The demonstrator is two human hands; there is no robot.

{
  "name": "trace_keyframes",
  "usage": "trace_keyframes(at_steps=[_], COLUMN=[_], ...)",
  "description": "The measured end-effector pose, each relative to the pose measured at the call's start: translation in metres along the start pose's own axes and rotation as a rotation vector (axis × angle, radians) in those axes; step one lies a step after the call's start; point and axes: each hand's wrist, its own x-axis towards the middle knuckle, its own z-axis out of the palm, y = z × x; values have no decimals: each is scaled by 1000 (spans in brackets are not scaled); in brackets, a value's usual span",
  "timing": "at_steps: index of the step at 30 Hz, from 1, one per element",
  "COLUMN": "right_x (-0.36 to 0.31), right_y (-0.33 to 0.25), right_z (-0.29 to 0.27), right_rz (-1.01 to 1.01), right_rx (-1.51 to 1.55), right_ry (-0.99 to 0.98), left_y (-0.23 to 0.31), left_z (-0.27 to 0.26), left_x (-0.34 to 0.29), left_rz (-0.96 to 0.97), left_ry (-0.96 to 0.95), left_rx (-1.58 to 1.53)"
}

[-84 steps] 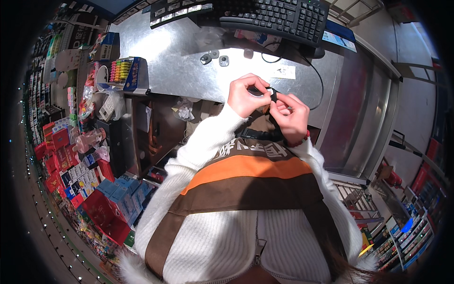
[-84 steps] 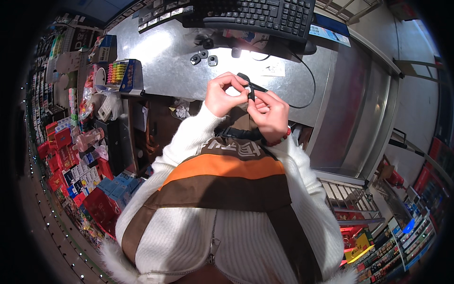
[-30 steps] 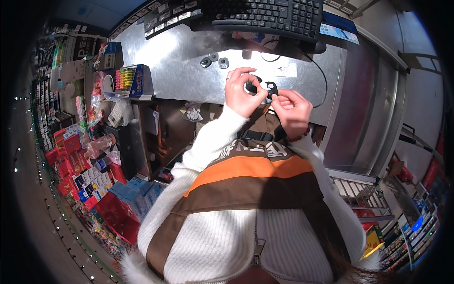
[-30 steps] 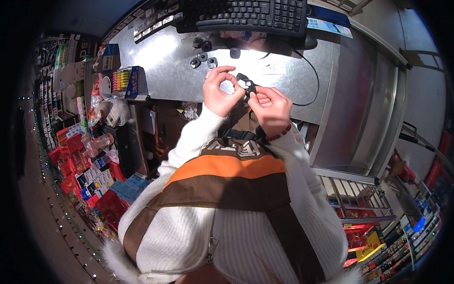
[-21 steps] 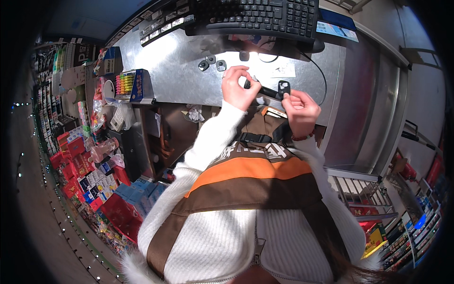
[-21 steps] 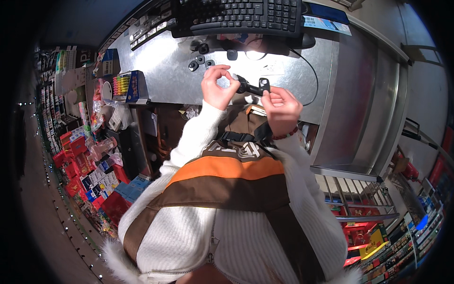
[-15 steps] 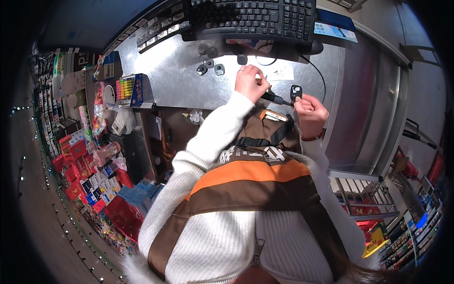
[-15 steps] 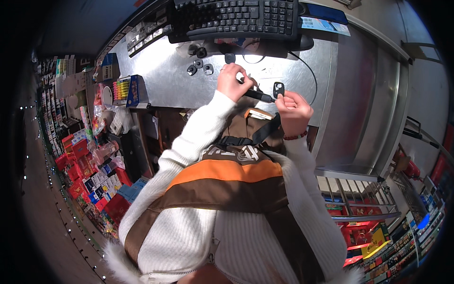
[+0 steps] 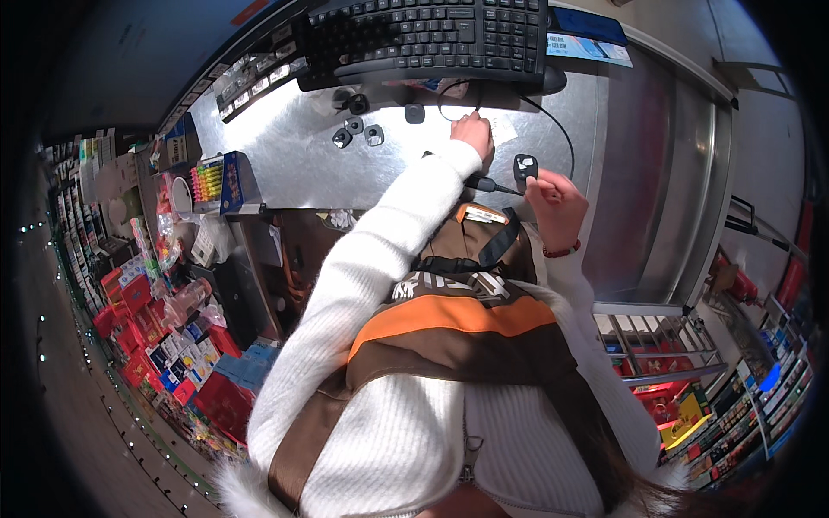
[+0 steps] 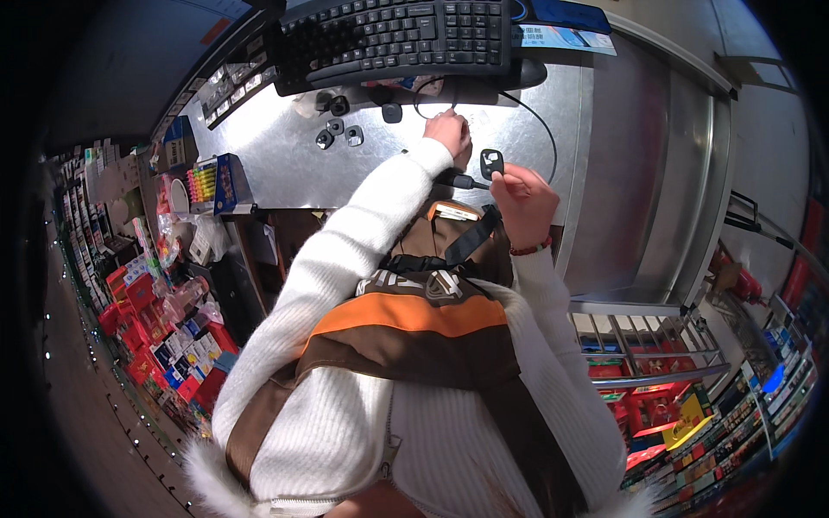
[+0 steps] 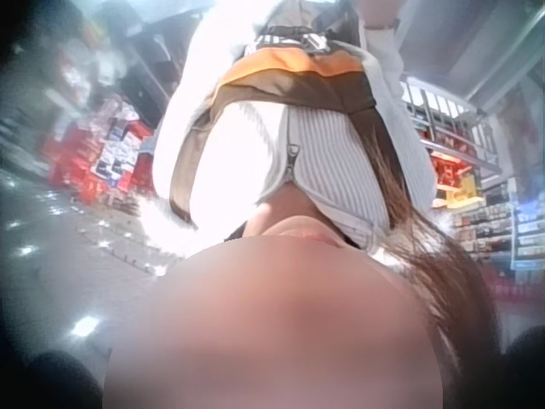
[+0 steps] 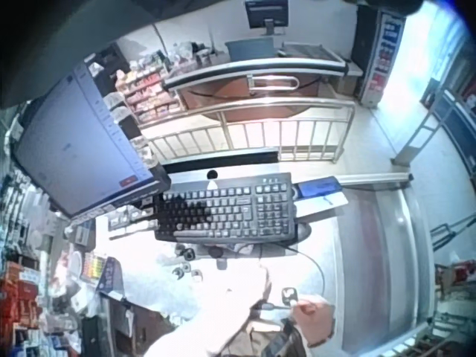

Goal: The person unpacks small black plastic key fobs from a plastic bag at a checkout counter. They repeatedly attach small white tags to each fob by hand, then place the tagged fobs on the counter. The person also briefly handles a barcode scanner and a smartphone.

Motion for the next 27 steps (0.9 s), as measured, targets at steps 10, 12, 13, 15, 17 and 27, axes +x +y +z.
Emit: trace_keyframes(at_steps=[10, 12, 13, 15, 17, 27], right_x=[1, -2, -4, -9, -12, 79], right_y=[-6, -6, -5, -2, 3, 45], right_z=[22, 27, 30, 40, 53, 183], right_rz=[131, 153, 154, 162, 125, -499], right_rx=[272, 286, 285, 228, 195, -690], right_ry=[-159, -196, -231, -276, -346, -481], left_y=[-22, -23, -23, -23, -29, -161], left_z=[-70, -83, -89, -94, -93, -22], left_x=[-80, -97, -105, -126, -140, -144], left_rz=[-30, -5, -1, 36, -37, -548], left_ry=[-42, -23, -74, -186, -178, 339], left_rx=[-647, -1006, -1156, -1323, -1278, -1496])
